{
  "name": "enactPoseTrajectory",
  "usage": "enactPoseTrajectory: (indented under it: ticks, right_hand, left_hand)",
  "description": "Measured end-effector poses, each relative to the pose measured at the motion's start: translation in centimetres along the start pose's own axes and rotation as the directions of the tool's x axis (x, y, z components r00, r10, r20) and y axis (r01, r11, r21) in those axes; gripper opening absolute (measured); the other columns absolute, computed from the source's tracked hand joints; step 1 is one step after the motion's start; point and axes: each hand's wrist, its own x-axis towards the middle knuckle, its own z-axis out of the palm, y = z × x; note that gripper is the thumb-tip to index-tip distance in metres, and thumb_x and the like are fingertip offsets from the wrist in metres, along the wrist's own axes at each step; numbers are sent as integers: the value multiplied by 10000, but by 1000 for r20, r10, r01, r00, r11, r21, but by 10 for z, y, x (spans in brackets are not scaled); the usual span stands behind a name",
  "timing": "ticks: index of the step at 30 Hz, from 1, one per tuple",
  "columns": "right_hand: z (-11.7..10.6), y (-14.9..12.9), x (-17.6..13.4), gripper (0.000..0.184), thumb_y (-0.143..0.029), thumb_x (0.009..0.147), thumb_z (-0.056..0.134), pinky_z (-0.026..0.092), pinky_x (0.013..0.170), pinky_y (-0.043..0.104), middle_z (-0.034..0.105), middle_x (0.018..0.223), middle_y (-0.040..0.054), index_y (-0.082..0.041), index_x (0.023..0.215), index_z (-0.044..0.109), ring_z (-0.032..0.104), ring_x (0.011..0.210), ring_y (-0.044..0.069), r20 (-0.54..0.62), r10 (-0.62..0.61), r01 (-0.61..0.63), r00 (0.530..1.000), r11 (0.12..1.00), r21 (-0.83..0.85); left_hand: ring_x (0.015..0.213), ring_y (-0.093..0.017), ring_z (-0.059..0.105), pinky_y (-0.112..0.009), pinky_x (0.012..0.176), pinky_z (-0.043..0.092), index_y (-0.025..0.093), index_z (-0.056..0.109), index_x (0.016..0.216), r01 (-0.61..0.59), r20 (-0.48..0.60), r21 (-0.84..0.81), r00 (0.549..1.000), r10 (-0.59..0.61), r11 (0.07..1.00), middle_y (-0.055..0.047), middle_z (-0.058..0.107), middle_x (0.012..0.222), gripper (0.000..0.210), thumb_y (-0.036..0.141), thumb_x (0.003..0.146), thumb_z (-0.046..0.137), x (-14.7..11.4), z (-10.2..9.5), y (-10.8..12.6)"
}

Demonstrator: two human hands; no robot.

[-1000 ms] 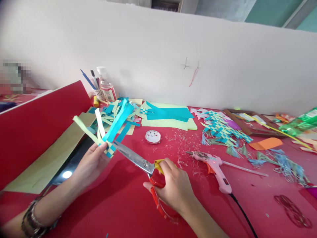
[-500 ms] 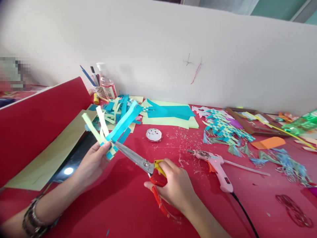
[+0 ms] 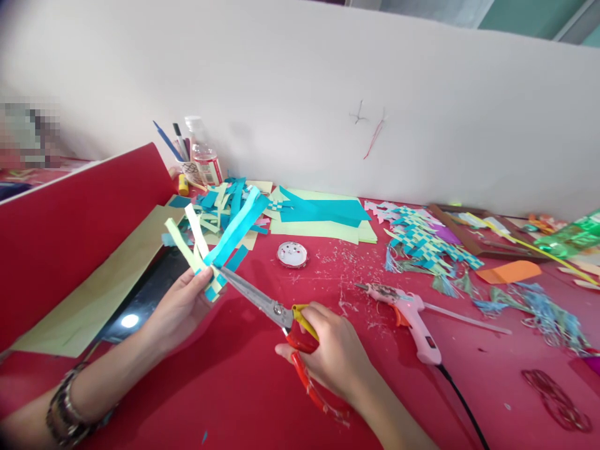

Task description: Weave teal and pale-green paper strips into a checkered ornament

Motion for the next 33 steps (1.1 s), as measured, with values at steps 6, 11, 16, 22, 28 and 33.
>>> enactPoseTrajectory:
  ticks: [6, 11, 16, 22, 28, 33]
  right_hand:
    - [-2, -1, 0, 258, -432, 702, 588, 344, 531, 232, 524, 677, 6, -185, 682, 514, 474, 603, 132, -6, -10, 10, 1000, 999, -34]
    - [-9, -1, 2, 266, -394, 705, 582, 309, 499, 218, 475, 627, -16, -187, 622, 437, 419, 557, 108, 2, -3, 3, 1000, 1000, -17]
    - [-17, 3, 0, 227, -339, 736, 524, 336, 498, 214, 441, 626, -34, -199, 629, 381, 416, 554, 104, -6, 6, -6, 1000, 1000, -5]
    - [-17, 21, -9, 403, -404, 687, 556, 462, 711, 328, 553, 1040, 79, -218, 1039, 489, 544, 941, 242, -168, 13, -24, 986, 998, -63]
    - [-16, 8, -4, 333, -357, 668, 606, 459, 663, 298, 589, 918, 59, -208, 953, 520, 579, 821, 215, -136, -59, 48, 989, 995, -83]
    - [-12, 6, -1, 341, -409, 687, 604, 440, 694, 298, 576, 967, 75, -190, 937, 528, 565, 861, 217, -126, -83, 74, 989, 994, -77]
  left_hand:
    - [748, -178, 649, -274, 701, 521, 179, 638, 859, -2, -9, 5, 1000, 2, 1000, -14, 696, 775, 255, 281, 638, 713, 0, 0, -1]
    - [739, -157, 634, -270, 728, 500, 170, 626, 831, -77, -72, 34, 994, 80, 996, -11, 682, 777, 229, 284, 645, 697, 5, -1, 4]
    - [760, -141, 604, -237, 721, 465, 183, 622, 857, -253, -53, 254, 960, 275, 934, -6, 667, 805, 228, 302, 668, 671, 13, -10, 17]
    - [666, -157, 540, -215, 598, 395, 174, 657, 754, -309, 56, 661, 929, 366, 684, 0, 629, 674, 142, 244, 633, 677, 8, -6, 40]
    - [594, -136, 426, -204, 559, 311, 187, 648, 571, -421, 248, 796, 882, 400, 434, 22, 535, 556, 70, 221, 571, 709, 8, 1, 50]
    - [543, -116, 379, -198, 518, 294, 185, 625, 603, -429, 280, 788, 889, 363, 442, 32, 487, 545, 181, 334, 702, 595, 2, 9, 44]
